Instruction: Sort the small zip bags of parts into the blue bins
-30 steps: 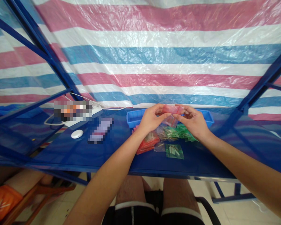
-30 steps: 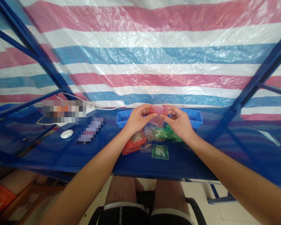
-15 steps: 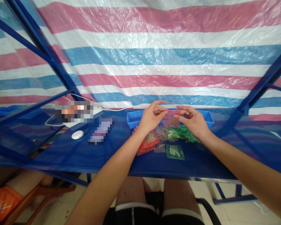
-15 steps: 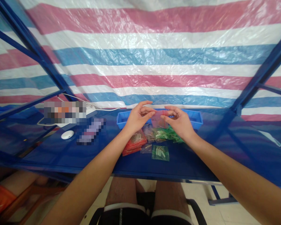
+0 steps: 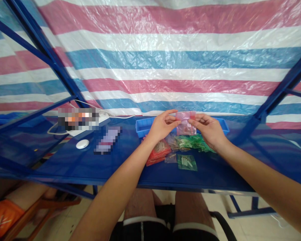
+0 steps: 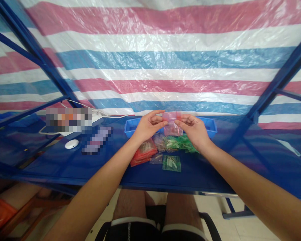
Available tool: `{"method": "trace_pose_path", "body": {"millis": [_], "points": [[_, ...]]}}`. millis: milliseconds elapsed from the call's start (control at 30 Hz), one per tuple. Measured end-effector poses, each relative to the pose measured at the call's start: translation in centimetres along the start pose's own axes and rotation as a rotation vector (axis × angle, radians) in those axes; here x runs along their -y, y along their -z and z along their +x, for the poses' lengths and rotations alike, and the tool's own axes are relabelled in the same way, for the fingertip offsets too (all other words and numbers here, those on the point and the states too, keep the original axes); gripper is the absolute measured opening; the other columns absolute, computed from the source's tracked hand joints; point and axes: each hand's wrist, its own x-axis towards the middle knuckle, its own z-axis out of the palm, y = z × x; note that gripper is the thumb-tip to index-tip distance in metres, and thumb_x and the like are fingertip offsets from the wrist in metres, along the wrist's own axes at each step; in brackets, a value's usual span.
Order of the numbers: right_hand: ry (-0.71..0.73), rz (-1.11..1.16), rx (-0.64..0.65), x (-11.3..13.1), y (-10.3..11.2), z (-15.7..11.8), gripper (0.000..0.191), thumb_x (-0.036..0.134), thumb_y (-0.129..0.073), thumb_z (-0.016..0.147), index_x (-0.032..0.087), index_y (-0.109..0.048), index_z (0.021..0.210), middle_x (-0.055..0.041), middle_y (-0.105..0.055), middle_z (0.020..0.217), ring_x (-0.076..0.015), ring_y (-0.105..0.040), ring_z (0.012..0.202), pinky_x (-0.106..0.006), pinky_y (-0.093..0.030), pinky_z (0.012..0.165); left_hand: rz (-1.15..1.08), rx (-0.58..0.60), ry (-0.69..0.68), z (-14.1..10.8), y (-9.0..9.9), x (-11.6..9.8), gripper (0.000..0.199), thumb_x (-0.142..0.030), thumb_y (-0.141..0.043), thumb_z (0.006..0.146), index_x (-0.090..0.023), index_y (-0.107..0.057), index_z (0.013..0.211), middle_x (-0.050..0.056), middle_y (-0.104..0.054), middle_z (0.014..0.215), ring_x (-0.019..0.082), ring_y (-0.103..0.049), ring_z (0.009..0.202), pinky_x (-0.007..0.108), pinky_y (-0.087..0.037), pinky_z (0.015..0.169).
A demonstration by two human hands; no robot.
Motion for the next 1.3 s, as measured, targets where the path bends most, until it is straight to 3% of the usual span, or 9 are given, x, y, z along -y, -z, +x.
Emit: {"method": "trace_pose_path", "body": {"millis": [233, 367, 500, 600, 700, 800, 967, 1167, 1300], "points": [[-0.051, 0.119, 0.012, 0.7, -0.7, -0.3, 0.037, 0.036, -0.097, 0.070, 0.027, -0.075, 0.098, 0.0014, -0.078, 0.093, -0.0173, -0.072, 0.080, -0.032, -0.062, 0.080, -0.052, 0.055, 0.043, -0.1, -0.1, 0.4, 0.075, -0.034, -0.089, 0.078, -0.021, -0.054, 0.143, 0.009, -0.079, 0.100, 0.022, -0.078, 0.092, 0.035, -0.062, 0.083], [-0.106, 0.161, 0.050, 1.4, -1.0, -0.6, 0.037, 0.036, -0.097, 0.069, 0.026, -0.072, 0.094, 0.0015, -0.077, 0.095, -0.0174, -0.072, 0.084, -0.032, -0.063, 0.080, -0.044, 0.074, 0.030, 0.1, 0.0, 0.6, 0.074, -0.035, -0.087, 0.080, -0.022, -0.053, 0.144, 0.008, -0.079, 0.100, 0.023, -0.077, 0.093, 0.037, -0.062, 0.084], [-0.169, 0.147, 0.049, 1.6, -0.9, -0.5, 0.040, 0.040, -0.094, 0.074, 0.026, -0.073, 0.105, 0.0000, -0.076, 0.094, -0.0186, -0.073, 0.088, -0.030, -0.063, 0.076, -0.007, -0.108, -0.058, 0.6, 1.1, 0.5, 0.061, -0.032, -0.085, 0.081, -0.021, -0.061, 0.137, 0.005, -0.076, 0.095, 0.018, -0.072, 0.079, 0.029, -0.058, 0.072], [-0.201, 0.085, 0.039, 1.5, -0.6, -0.4, 0.040, 0.044, -0.091, 0.077, 0.026, -0.074, 0.108, -0.0018, -0.076, 0.095, -0.0189, -0.072, 0.088, -0.027, -0.061, 0.069, 0.082, -0.272, -0.101, 1.4, 2.8, 0.5, 0.048, -0.030, -0.077, 0.086, -0.020, -0.066, 0.131, -0.004, -0.060, 0.068, 0.010, -0.056, 0.057, 0.021, -0.042, 0.056], [-0.206, 0.051, 0.043, 1.4, -0.5, -0.3, 0.038, 0.048, -0.088, 0.079, 0.025, -0.075, 0.107, -0.0026, -0.075, 0.095, -0.0185, -0.070, 0.086, -0.027, -0.059, 0.066, 0.179, -0.407, -0.099, 1.8, 4.7, 0.4, 0.047, -0.025, -0.069, 0.089, -0.018, -0.062, 0.135, -0.004, -0.059, 0.070, 0.010, -0.052, 0.057, 0.022, -0.041, 0.057], [-0.191, 0.039, 0.044, 1.5, -0.5, -0.3, 0.039, 0.051, -0.086, 0.080, 0.024, -0.075, 0.107, -0.0030, -0.074, 0.094, -0.0180, -0.069, 0.084, -0.027, -0.057, 0.064, 0.472, -0.504, -0.096, 1.5, 6.4, 0.0, 0.058, -0.023, -0.064, 0.090, -0.020, -0.053, 0.146, 0.000, -0.066, 0.081, 0.014, -0.058, 0.065, 0.026, -0.048, 0.065], [-0.179, 0.006, 0.077, 1.6, -0.6, -0.4, 0.042, 0.051, -0.088, 0.078, 0.024, -0.074, 0.107, -0.0035, -0.074, 0.092, -0.0179, -0.068, 0.080, -0.027, -0.054, 0.061, 0.894, -0.477, 0.015, 0.5, 8.7, -1.0, 0.074, -0.018, -0.063, 0.085, -0.016, -0.044, 0.156, 0.008, -0.072, 0.107, 0.020, -0.067, 0.079, 0.034, -0.053, 0.089], [-0.159, -0.033, 0.112, 1.1, -0.5, -0.3, 0.042, 0.051, -0.088, 0.078, 0.025, -0.074, 0.107, -0.0031, -0.075, 0.090, -0.0187, -0.069, 0.078, -0.028, -0.053, 0.059, 0.969, -0.418, 0.172, -0.1, 10.6, -1.0, 0.038, -0.029, -0.060, 0.090, -0.020, -0.066, 0.127, 0.007, -0.076, 0.114, 0.023, -0.070, 0.098, 0.033, -0.054, 0.093], [-0.160, -0.049, 0.121, 1.2, -0.6, -0.3, 0.042, 0.052, -0.088, 0.078, 0.024, -0.075, 0.105, -0.0030, -0.074, 0.087, -0.0184, -0.068, 0.077, -0.027, -0.053, 0.058, 1.036, -0.328, 0.208, -0.6, 10.4, -0.9, 0.031, -0.032, -0.062, 0.090, -0.019, -0.073, 0.117, 0.009, -0.078, 0.112, 0.026, -0.071, 0.099, 0.036, -0.054, 0.094]]}}
